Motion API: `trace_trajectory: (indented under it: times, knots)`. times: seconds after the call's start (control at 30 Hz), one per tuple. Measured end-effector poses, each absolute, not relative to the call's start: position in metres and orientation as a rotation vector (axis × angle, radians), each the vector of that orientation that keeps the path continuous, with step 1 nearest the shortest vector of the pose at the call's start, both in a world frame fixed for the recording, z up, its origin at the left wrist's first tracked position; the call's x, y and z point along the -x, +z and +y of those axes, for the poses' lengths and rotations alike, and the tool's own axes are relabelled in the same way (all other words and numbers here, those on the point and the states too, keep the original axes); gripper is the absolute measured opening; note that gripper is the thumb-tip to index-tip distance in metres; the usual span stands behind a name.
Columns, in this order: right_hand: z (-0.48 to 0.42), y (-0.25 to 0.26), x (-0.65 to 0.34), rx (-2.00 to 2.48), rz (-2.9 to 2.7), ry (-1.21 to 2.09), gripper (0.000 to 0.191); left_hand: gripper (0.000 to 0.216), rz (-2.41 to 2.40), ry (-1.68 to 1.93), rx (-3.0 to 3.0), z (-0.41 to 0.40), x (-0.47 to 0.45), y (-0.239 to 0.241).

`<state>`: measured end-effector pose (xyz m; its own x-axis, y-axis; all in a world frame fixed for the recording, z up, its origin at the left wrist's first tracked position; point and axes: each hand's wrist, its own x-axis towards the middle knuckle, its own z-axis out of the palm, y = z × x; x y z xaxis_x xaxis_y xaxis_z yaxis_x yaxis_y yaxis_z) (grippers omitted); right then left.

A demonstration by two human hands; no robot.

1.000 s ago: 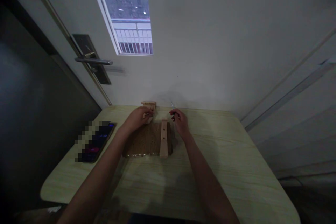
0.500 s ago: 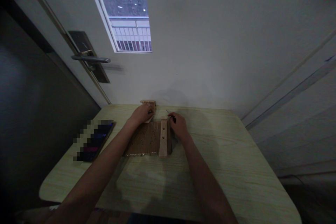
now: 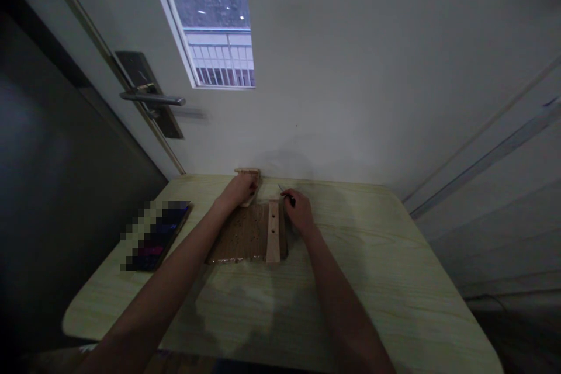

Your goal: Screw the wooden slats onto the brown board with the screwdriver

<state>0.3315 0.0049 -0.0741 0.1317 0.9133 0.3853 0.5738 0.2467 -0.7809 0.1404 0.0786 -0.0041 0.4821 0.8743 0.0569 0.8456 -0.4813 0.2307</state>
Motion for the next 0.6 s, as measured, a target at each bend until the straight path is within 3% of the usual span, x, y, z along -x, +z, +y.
trace_trajectory:
  times: [0.37, 0.47, 0.6]
  knots:
    - [0.004, -0.071, -0.332, 1.423, -1.525, 0.457, 0.025, 0.019, 1.368, 0.625, -2.489, 0.061, -0.134, 0.024]
    - [0.004, -0.071, -0.332, 1.412, -1.518, 0.462, 0.024, 0.011, 0.992, 0.949, -2.182, 0.037, -0.136, 0.028]
    - [0.004, -0.071, -0.331, 1.417, -1.501, 0.463, 0.024, 0.01, 0.679, 0.934, -2.002, 0.004, -0.138, 0.021]
